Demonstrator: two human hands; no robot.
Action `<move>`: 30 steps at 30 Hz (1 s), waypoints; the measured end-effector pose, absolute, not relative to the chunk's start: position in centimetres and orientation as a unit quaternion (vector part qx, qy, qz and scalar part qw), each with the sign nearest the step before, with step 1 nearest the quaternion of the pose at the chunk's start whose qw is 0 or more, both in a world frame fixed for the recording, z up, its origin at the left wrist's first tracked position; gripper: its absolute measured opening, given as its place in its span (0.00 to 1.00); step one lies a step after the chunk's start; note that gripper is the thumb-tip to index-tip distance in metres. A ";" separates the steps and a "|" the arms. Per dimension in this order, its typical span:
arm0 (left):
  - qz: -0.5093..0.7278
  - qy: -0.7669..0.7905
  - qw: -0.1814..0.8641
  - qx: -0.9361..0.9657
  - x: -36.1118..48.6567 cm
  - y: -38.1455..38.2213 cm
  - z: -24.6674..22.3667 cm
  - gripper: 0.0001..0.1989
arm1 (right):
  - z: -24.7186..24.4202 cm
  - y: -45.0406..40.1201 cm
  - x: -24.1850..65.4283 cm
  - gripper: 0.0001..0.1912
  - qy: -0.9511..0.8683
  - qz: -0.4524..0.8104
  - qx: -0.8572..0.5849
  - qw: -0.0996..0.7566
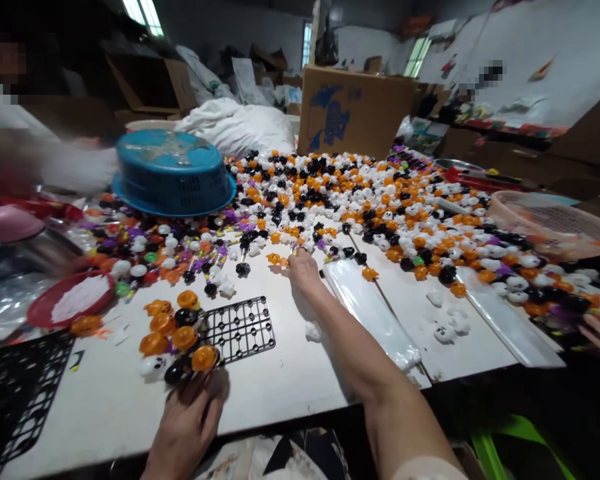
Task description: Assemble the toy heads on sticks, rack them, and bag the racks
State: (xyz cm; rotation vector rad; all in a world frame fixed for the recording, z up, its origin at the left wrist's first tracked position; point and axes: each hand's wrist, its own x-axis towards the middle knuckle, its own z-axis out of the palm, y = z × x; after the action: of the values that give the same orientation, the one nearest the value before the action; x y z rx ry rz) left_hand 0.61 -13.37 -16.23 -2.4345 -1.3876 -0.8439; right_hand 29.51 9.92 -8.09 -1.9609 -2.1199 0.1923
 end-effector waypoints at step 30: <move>-0.247 -0.431 -0.033 -0.867 -1.9 -9.1 -2.1 0.32 | -4.1 0.0 17.5 0.08 -0.762 0.445 -0.417 0.217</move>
State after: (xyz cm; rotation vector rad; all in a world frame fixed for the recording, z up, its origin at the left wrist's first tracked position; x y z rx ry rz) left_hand -1.91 -9.06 -2.10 -2.7842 -1.3841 -0.7915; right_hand 17.52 -0.01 -4.06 -1.1549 -2.1120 1.2337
